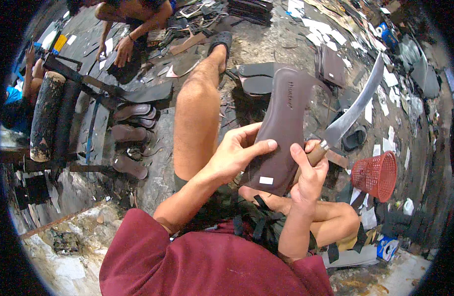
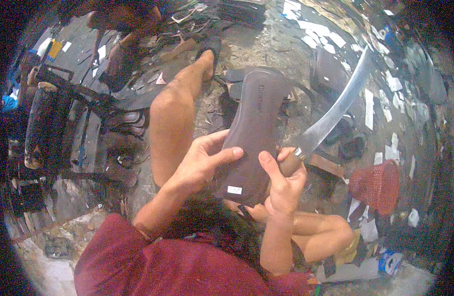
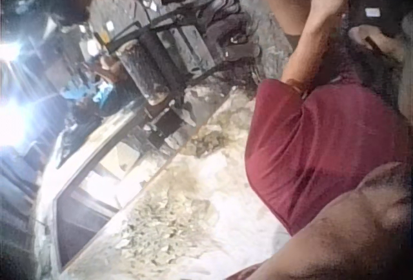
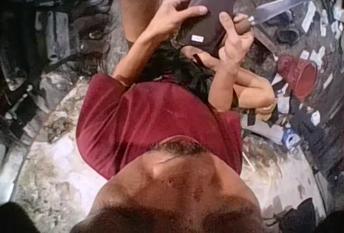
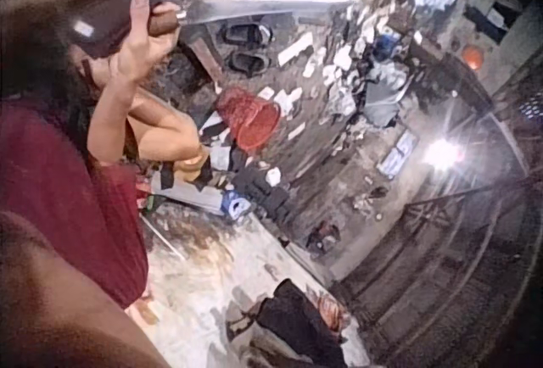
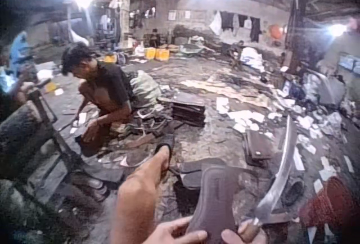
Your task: The person sits on the floor and uses a curved knife to trim the edges of black rubber shoe soles. They pick up soles from a pile, cut along the perimeter, and place the trimmed pieces aside. The workspace is cluttered with rubber scraps and finished soles.
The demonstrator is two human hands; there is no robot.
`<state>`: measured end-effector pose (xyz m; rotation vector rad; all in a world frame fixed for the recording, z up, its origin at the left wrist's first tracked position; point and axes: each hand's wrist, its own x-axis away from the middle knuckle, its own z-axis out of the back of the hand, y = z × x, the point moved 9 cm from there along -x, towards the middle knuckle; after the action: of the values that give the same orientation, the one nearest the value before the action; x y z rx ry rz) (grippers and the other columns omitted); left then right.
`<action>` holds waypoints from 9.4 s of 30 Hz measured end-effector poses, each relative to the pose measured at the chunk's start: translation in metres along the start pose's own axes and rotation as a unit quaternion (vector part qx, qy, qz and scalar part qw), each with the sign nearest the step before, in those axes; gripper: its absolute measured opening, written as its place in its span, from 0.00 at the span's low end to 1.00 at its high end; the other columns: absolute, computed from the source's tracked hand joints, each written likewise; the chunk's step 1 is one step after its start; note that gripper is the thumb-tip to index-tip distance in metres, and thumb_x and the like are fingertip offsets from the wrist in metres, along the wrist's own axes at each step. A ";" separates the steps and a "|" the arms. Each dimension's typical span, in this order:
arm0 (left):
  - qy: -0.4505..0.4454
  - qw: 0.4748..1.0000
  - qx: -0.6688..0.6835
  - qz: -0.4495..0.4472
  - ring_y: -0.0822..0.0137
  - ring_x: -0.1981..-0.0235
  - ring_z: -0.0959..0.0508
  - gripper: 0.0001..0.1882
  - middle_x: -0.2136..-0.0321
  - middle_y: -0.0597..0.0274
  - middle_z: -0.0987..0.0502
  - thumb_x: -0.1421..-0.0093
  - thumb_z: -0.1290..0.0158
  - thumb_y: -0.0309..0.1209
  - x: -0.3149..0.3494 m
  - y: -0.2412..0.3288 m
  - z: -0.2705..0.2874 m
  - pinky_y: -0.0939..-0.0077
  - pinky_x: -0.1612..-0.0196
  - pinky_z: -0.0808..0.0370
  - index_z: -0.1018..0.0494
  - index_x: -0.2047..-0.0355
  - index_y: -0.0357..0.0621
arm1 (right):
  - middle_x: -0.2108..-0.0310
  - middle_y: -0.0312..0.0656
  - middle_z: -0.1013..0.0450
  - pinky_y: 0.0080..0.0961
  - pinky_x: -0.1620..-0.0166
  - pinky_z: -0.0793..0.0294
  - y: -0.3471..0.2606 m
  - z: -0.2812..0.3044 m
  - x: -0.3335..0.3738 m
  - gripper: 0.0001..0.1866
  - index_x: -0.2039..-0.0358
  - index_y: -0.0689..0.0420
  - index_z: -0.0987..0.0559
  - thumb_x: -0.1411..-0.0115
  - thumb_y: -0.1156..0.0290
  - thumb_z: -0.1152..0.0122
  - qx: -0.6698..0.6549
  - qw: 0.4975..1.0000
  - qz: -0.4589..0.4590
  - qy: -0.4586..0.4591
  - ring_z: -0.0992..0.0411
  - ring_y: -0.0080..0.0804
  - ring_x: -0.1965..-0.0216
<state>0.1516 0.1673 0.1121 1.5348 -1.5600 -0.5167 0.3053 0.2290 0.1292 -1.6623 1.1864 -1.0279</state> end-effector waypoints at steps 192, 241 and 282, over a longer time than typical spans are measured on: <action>0.115 0.993 -0.037 -0.014 0.71 0.65 0.20 0.24 0.62 0.64 0.20 0.42 0.41 0.43 0.049 0.058 0.051 0.76 0.60 0.24 0.27 0.50 0.41 | 0.65 0.46 0.25 0.30 0.64 0.24 0.014 0.030 0.080 0.26 0.46 0.57 0.21 0.48 0.84 0.41 0.365 0.891 0.211 -0.165 0.25 0.40 0.67; 0.241 0.945 0.220 -0.027 0.61 0.53 0.23 0.18 0.56 0.59 0.22 0.40 0.39 0.31 0.014 -0.009 0.035 0.61 0.45 0.26 0.28 0.51 0.42 | 0.69 0.47 0.25 0.39 0.64 0.28 -0.002 0.079 0.090 0.18 0.49 0.58 0.20 0.39 0.74 0.42 0.462 0.862 0.183 -0.097 0.27 0.46 0.69; 0.463 0.739 -0.284 -0.398 0.57 0.39 0.34 0.42 0.40 0.51 0.34 0.51 0.35 0.30 0.136 0.058 0.133 0.63 0.37 0.37 0.40 0.35 0.39 | 0.64 0.42 0.24 0.17 0.80 0.35 -0.037 -0.001 -0.037 0.26 0.39 0.52 0.28 0.34 0.55 0.41 0.022 0.994 0.095 0.044 0.34 0.20 0.80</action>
<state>0.0298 0.0111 0.1247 1.5082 0.0924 -0.4860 0.3072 0.2721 0.1590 -1.4517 1.3416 -1.0083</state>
